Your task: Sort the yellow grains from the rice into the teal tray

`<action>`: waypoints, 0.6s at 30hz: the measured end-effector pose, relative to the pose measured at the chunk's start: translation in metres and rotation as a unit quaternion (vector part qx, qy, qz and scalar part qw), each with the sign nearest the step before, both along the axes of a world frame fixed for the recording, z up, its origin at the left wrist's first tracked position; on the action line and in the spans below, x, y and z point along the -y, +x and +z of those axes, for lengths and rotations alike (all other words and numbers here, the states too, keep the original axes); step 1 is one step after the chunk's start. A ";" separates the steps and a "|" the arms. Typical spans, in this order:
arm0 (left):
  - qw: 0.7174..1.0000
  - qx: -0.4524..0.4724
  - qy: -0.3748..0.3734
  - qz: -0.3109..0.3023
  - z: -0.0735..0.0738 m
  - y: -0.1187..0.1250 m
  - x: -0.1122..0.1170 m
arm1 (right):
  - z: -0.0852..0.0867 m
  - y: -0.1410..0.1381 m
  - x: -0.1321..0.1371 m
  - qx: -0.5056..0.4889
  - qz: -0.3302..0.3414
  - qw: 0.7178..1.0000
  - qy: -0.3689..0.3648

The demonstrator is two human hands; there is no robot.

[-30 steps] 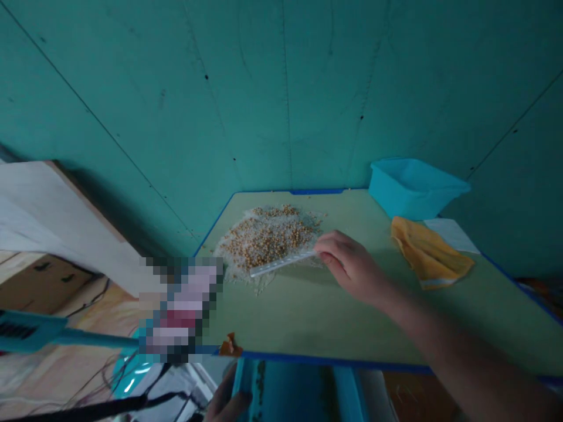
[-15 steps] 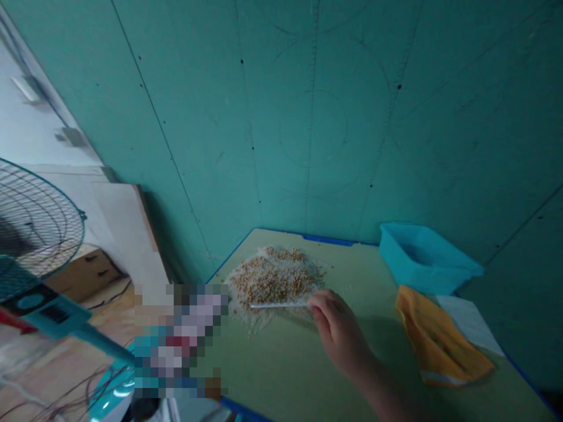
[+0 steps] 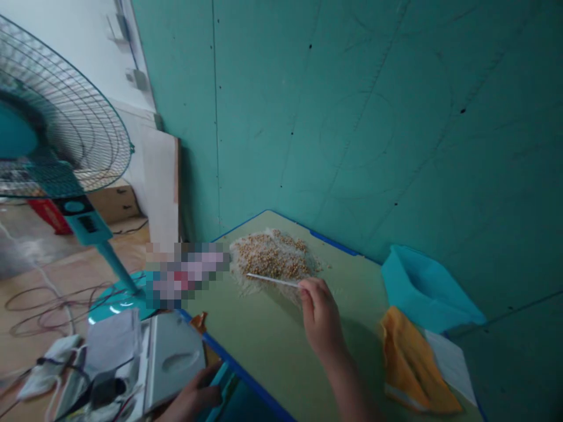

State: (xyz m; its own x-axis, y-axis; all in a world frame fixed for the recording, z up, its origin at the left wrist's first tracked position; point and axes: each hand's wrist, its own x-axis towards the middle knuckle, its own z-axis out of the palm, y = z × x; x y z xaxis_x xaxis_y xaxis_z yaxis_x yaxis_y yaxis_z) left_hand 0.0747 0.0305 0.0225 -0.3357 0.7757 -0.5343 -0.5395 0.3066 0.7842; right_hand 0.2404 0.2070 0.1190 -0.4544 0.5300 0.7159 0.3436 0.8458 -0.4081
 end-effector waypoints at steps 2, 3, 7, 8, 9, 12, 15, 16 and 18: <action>1.000 0.015 0.006 0.006 -0.002 0.003 0.000 | 0.000 0.000 0.000 0.001 0.007 1.000 0.005; 1.000 0.027 0.007 0.005 -0.004 0.004 0.000 | 0.000 0.000 0.001 0.003 0.010 1.000 0.008; 0.998 0.065 0.004 -0.005 -0.005 0.008 0.005 | 0.000 0.001 0.002 0.017 0.021 1.000 0.014; 0.998 0.070 0.003 -0.003 -0.003 0.009 0.008 | 0.001 0.001 0.003 0.017 0.024 0.999 0.014; 0.998 0.070 -0.003 0.002 0.001 0.010 0.010 | 0.001 0.002 0.003 0.016 0.026 0.999 0.013; 0.998 0.060 -0.019 0.017 0.015 0.014 0.017 | 0.002 0.003 0.003 0.011 0.030 0.999 0.010; 0.997 0.065 -0.020 0.033 0.026 0.016 0.022 | 0.004 0.004 0.003 0.013 0.032 0.999 0.010; 0.996 0.070 -0.024 0.039 0.027 0.016 0.023 | 0.004 0.004 0.003 0.016 0.034 0.999 0.012; 0.995 0.080 -0.027 0.048 0.028 0.014 0.023 | 0.004 0.004 0.004 0.020 0.039 0.999 0.015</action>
